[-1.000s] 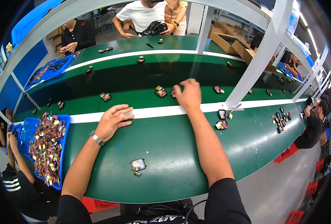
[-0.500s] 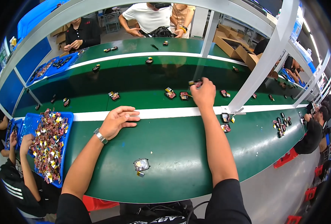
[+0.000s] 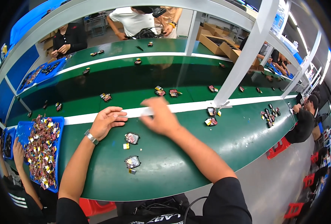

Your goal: Assembling small electronic components on a production line.

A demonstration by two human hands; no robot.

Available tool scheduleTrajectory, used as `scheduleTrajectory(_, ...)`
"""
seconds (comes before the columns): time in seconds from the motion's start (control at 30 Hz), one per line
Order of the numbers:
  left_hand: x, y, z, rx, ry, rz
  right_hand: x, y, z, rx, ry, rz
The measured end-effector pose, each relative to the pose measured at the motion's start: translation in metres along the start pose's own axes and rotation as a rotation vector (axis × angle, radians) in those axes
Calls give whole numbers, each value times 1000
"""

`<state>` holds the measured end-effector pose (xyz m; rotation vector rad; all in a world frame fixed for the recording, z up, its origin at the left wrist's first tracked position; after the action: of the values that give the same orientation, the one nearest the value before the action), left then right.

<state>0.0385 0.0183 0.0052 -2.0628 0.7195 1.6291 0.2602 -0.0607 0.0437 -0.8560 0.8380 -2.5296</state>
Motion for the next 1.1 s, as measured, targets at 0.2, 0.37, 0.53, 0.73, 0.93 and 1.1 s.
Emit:
scheduleTrajectory(0.2,0,3,0,-7,-3,5,-88,-28,18,-63,322,-276)
scheduleTrajectory(0.37,0,3,1,8,3,16,-103,-34,7,-40,475,-284)
scheduleTrajectory(0.53,0,-1,-4,46,17,17,-103,-41,11,48,268,-271)
scheduleTrajectory(0.73,0,5,4,59,9,118,11,-37,-14,210,-283,32)
scheduleTrajectory(0.93,-1,6,1,182,15,148,35,-25,-35,306,-303,74)
scheduleTrajectory(1.1,-3,7,-2,104,80,122,42,-22,-35,144,-187,199)
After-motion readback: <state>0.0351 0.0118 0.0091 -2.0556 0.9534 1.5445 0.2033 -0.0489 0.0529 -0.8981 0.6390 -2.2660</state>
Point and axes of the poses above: each hand's wrist, its own y-axis away from the middle knuckle, its own z-axis out of the back of the hand, x = y × z, the point moved 4 cm from there along -y, towards the middle knuckle, and after that the axes turned 1 degree about -x, right-handed, at the moved point
